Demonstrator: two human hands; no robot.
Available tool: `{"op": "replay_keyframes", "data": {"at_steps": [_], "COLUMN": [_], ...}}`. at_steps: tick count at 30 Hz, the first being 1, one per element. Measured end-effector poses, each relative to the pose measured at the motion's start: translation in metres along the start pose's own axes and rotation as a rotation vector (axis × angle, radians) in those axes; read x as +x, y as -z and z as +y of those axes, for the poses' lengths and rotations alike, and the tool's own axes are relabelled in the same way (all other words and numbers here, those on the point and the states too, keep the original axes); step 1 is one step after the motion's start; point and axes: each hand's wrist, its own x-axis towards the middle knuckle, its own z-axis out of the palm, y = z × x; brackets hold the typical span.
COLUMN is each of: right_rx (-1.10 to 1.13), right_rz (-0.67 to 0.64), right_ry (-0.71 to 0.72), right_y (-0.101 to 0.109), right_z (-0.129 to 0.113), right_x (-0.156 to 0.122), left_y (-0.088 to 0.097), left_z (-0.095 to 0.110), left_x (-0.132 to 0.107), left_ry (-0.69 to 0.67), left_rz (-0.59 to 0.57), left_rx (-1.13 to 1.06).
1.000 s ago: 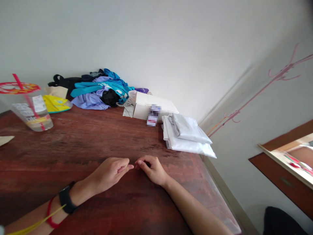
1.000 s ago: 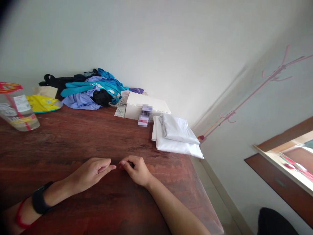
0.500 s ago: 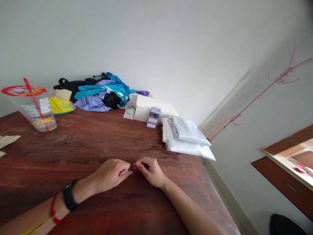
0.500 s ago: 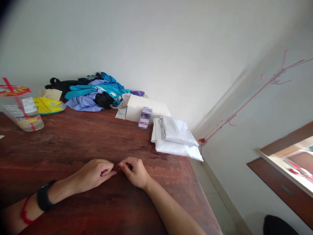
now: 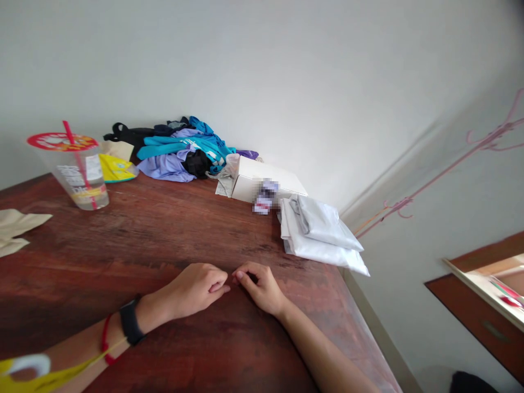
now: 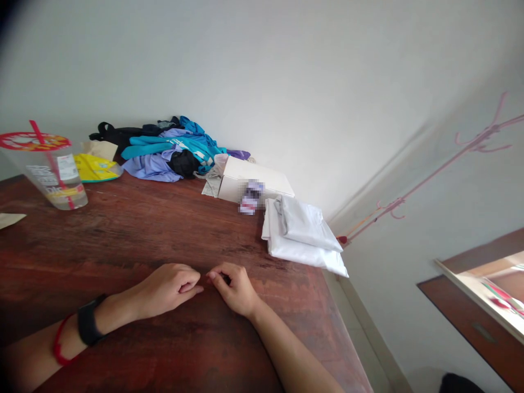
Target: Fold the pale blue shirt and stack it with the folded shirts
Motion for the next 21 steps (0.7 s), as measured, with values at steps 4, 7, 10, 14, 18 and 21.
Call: {"op": "replay_keyframes", "data": {"at_steps": [4, 7, 10, 14, 18, 21], "right_rx": [-0.004, -0.007, -0.003, -0.006, -0.034, -0.033], "right_rz": [-0.008, -0.008, -0.004, -0.010, -0.016, -0.016], "right_ry": [0.001, 0.001, -0.001, 0.006, 0.041, 0.051], "right_y": [-0.0005, -0.0006, -0.0005, -0.0010, -0.0011, -0.0001], "right_z": [0.0002, 0.0013, 0.0021, 0.0020, -0.0003, -0.0019], "right_x": [-0.0003, -0.0004, 0.0000, 0.0004, 0.0003, 0.0004], "left_y": [-0.0022, -0.0028, -0.0022, -0.0019, -0.0033, -0.0030], "left_z": [-0.0014, -0.0017, -0.0015, -0.0022, -0.0035, -0.0031], "left_x": [0.0002, -0.0005, 0.0000, 0.0019, 0.0013, 0.0007], "left_ry": [0.021, 0.024, 0.023, 0.028, 0.018, 0.030], "left_rz": [-0.013, -0.013, -0.013, -0.001, 0.022, 0.041], "left_rx": [0.001, 0.001, -0.005, -0.016, -0.006, 0.010]}}
